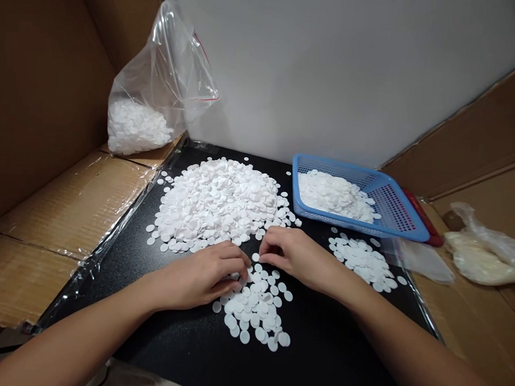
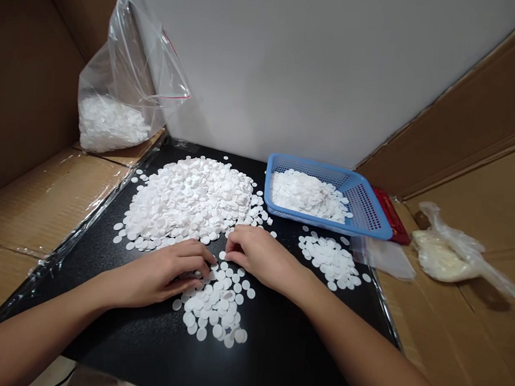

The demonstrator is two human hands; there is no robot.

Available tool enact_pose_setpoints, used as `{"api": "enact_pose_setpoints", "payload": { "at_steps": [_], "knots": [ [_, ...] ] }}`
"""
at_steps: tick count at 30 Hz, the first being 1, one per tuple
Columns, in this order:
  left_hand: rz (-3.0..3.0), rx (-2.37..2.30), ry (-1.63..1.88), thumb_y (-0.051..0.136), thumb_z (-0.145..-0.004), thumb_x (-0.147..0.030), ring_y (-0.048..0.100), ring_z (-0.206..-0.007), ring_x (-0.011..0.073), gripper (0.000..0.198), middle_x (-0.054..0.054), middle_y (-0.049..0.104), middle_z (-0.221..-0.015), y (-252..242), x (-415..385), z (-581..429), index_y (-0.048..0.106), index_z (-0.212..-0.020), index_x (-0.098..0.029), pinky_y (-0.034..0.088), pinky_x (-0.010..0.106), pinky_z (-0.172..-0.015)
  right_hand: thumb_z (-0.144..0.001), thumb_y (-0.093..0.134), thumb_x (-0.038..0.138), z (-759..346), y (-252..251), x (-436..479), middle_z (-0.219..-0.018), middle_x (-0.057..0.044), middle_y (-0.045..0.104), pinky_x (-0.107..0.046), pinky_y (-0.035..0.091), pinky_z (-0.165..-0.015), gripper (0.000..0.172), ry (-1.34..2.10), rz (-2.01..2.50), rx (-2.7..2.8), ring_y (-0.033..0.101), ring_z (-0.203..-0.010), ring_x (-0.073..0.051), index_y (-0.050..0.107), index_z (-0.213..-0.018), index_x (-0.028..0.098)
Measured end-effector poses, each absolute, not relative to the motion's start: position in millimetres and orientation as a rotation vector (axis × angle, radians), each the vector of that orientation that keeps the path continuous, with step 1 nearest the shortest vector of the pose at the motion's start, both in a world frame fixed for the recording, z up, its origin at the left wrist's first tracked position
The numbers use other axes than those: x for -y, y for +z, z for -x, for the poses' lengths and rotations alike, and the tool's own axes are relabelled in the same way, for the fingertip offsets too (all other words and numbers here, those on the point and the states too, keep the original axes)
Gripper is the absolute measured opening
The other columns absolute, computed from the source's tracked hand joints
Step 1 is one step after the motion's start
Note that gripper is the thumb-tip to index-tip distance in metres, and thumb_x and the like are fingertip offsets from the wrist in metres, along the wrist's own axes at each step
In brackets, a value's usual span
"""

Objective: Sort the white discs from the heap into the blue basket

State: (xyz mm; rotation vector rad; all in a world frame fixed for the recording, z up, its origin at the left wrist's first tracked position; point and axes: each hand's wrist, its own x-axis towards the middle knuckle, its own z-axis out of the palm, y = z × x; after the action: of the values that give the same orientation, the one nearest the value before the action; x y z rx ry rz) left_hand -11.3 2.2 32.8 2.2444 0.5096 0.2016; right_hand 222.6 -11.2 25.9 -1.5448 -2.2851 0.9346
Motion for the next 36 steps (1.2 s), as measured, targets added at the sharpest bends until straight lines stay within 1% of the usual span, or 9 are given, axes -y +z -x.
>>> {"api": "enact_pose_setpoints", "payload": {
  "at_steps": [2,4,9,13,16,22,27,33,36],
  "knots": [
    [-2.249,-0.493,0.176,0.052,-0.096,-0.016,0.057,-0.103,0.02,0.014,0.007,0.063,-0.107,32.7,-2.7,12.1,0.063,-0.103,-0.02,0.045,0.03,-0.088,-0.088,0.066,0.022,-220.4,27.6,12.7,-0.082,-0.001,0.064,-0.026,0.04,-0.061,0.006,0.944,1.554,2.282,0.058,-0.072,-0.015,0.063,-0.082,0.021],
    [-2.243,-0.51,0.17,0.052,-0.095,-0.015,0.058,-0.099,0.0193,0.014,0.006,0.063,-0.103,32.6,-3.2,12.8,0.063,-0.102,-0.02,0.045,0.029,-0.086,-0.086,0.068,0.019,-217.1,29.2,13.9,-0.083,0.0,0.063,-0.026,0.039,-0.062,0.006,0.91,1.54,2.282,0.057,-0.072,-0.015,0.062,-0.084,0.021],
    [-2.147,-0.677,0.302,0.054,-0.093,-0.014,0.059,-0.094,0.017,0.013,0.004,0.063,-0.101,30.5,-2.0,8.5,0.063,-0.101,-0.021,0.046,0.028,-0.082,-0.087,0.063,0.012,-213.1,28.7,15.5,-0.082,0.0,0.06,-0.025,0.039,-0.063,0.014,0.943,1.44,2.3,0.056,-0.073,-0.014,0.059,-0.075,0.019],
    [-2.025,-0.865,0.435,0.061,-0.088,-0.017,0.06,-0.09,0.0172,0.012,0.002,0.066,-0.099,23.7,0.7,1.7,0.06,-0.1,-0.02,0.046,0.029,-0.08,-0.091,0.058,0.025,-216.6,23.6,14.1,-0.071,0.002,0.059,-0.024,0.034,-0.053,0.01,1.105,1.5,2.154,0.05,-0.059,-0.012,0.058,-0.082,0.02],
    [-2.018,-0.923,0.445,0.059,-0.087,-0.015,0.06,-0.087,0.0173,0.012,0.002,0.066,-0.097,18.0,1.1,-0.5,0.059,-0.098,-0.02,0.046,0.028,-0.075,-0.092,0.056,0.031,-220.4,21.4,11.3,-0.069,0.002,0.06,-0.024,0.034,-0.052,0.013,1.155,1.55,2.034,0.05,-0.058,-0.012,0.058,-0.083,0.02],
    [-2.038,-0.911,0.472,0.053,-0.086,-0.01,0.06,-0.082,0.0162,0.013,0.002,0.066,-0.091,17.5,-0.3,1.4,0.059,-0.094,-0.019,0.045,0.027,-0.071,-0.087,0.06,0.021,-227.1,21.4,7.0,-0.072,0.001,0.061,-0.025,0.035,-0.055,0.01,1.017,1.641,2.185,0.052,-0.062,-0.013,0.064,-0.079,0.02],
    [-2.112,-0.882,0.588,0.05,-0.088,-0.01,0.058,-0.079,0.0155,0.012,0.001,0.063,-0.087,19.2,-0.9,2.4,0.058,-0.089,-0.019,0.045,0.027,-0.07,-0.086,0.066,0.016,-220.7,19.8,8.0,-0.087,-0.002,0.061,-0.027,0.042,-0.067,0.006,0.915,1.496,2.211,0.058,-0.078,-0.016,0.068,-0.084,0.021],
    [-2.198,-0.953,0.658,0.051,-0.088,-0.006,0.058,-0.09,0.0179,0.016,0.003,0.062,-0.095,12.8,-2.6,4.1,0.056,-0.095,-0.02,0.048,0.03,-0.077,-0.082,0.069,0.01,-212.8,20.6,11.3,-0.081,0.0,0.059,-0.025,0.041,-0.064,0.017,0.948,1.352,2.233,0.056,-0.072,-0.013,0.061,-0.07,0.018],
    [-2.298,-0.982,0.608,0.053,-0.086,-0.003,0.056,-0.092,0.0193,0.02,0.003,0.062,-0.096,8.0,-5.4,1.9,0.055,-0.096,-0.02,0.047,0.03,-0.075,-0.083,0.067,0.013,-216.3,23.6,10.2,-0.08,0.0,0.06,-0.024,0.041,-0.061,0.014,1.039,1.349,2.219,0.055,-0.068,-0.013,0.06,-0.073,0.019]
  ]
}}
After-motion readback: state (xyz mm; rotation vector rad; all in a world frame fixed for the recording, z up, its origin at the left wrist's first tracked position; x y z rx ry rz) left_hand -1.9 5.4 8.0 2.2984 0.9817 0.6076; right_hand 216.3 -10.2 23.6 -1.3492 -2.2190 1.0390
